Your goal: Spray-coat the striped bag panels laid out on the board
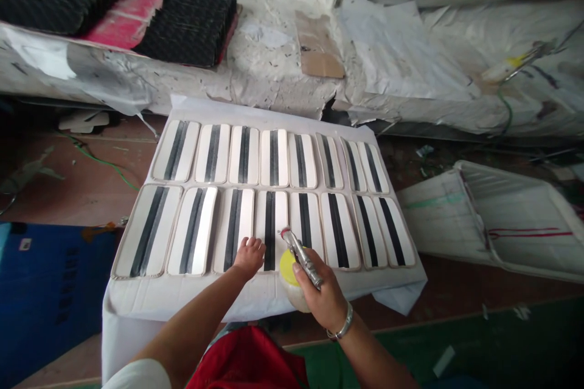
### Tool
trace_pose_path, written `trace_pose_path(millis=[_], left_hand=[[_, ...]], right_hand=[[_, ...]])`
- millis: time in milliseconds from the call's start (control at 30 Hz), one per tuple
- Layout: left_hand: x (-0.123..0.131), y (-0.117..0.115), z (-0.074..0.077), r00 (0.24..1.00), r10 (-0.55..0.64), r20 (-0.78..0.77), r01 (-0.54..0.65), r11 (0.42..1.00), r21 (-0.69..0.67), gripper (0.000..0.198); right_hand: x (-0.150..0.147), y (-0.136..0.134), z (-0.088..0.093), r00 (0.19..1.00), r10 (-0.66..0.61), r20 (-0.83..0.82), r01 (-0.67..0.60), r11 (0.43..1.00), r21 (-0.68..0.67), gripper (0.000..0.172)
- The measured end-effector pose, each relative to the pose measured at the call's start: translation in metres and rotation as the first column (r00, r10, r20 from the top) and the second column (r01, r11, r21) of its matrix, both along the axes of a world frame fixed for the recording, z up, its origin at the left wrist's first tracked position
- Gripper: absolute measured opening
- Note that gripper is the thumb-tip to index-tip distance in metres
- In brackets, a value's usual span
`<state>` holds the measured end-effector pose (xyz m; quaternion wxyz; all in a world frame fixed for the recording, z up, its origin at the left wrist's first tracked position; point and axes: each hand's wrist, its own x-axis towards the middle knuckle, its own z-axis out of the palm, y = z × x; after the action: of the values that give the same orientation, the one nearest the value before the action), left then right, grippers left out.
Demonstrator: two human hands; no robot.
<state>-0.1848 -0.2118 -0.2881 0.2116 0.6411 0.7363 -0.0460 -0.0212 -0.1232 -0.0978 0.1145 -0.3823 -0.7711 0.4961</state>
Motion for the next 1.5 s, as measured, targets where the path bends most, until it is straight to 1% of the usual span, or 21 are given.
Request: trace_pose_path(millis=[133,300,500,633,700,767,867,967,1100,1200,1333,1433,1500], left_hand=[[-0.002,0.003,0.0,1.0,-0.018,0.008,0.018,1.0,-0.006,0.033],[-0.005,0.003,0.001,0.998,-0.054,0.039,0.054,0.999,0.004,0.031],[-0.008,0.004,0.001,0.995,-0.068,0.072,0.07,0.997,-0.023,0.043],[-0.011,0.003,-0.001,0.994,-0.064,0.088,0.066,0.998,-0.017,0.044],[-0.015,0.001,0.0,0.994,-0.056,0.092,0.055,0.998,0.021,0.042],[-0.02,-0.002,0.001,0.996,-0.026,0.087,0.019,0.996,0.086,0.039],[-0.03,-0.007,0.0,0.995,0.07,0.071,-0.082,0.981,0.173,0.033],[-0.039,-0.011,-0.004,0.986,0.162,0.042,-0.167,0.96,0.224,0.032],[-0.044,-0.013,-0.012,0.982,0.187,0.007,-0.182,0.946,0.268,0.031],[-0.041,-0.015,-0.015,0.982,0.189,-0.003,-0.181,0.943,0.28,0.029],[-0.033,-0.021,-0.016,0.98,0.197,0.001,-0.189,0.936,0.299,0.028],[-0.033,-0.027,-0.016,0.97,0.241,0.009,-0.231,0.919,0.319,0.029],[-0.037,-0.03,-0.017,0.961,0.278,0.013,-0.268,0.914,0.306,0.03]], right_hand=[[-0.009,0.003,0.002,1.0,-0.023,0.019,0.022,1.0,0.009,0.018],[-0.001,0.009,0.005,0.992,-0.102,0.069,0.1,0.994,0.036,0.021],[0.012,0.013,0.001,0.979,-0.179,0.102,0.171,0.982,0.081,0.021],[0.011,0.012,0.0,0.975,-0.2,0.096,0.193,0.978,0.074,0.022],[0.007,0.01,0.0,0.977,-0.194,0.093,0.189,0.98,0.054,0.022],[0.003,0.009,0.001,0.98,-0.178,0.092,0.175,0.984,0.032,0.021],[-0.004,0.008,0.001,0.986,-0.149,0.075,0.148,0.989,0.021,0.02],[-0.009,0.009,0.001,0.992,-0.12,0.043,0.12,0.993,0.004,0.02],[-0.013,0.01,0.002,0.997,-0.081,0.005,0.082,0.995,-0.053,0.021],[-0.015,0.01,0.005,0.998,-0.056,0.0,0.056,0.996,-0.073,0.022],[-0.015,0.008,0.007,0.999,-0.034,0.008,0.034,0.997,-0.066,0.021],[-0.013,0.006,0.008,1.0,-0.021,0.01,0.021,0.998,-0.065,0.021],[-0.011,0.004,0.009,1.0,-0.012,0.015,0.013,0.998,-0.06,0.021]])
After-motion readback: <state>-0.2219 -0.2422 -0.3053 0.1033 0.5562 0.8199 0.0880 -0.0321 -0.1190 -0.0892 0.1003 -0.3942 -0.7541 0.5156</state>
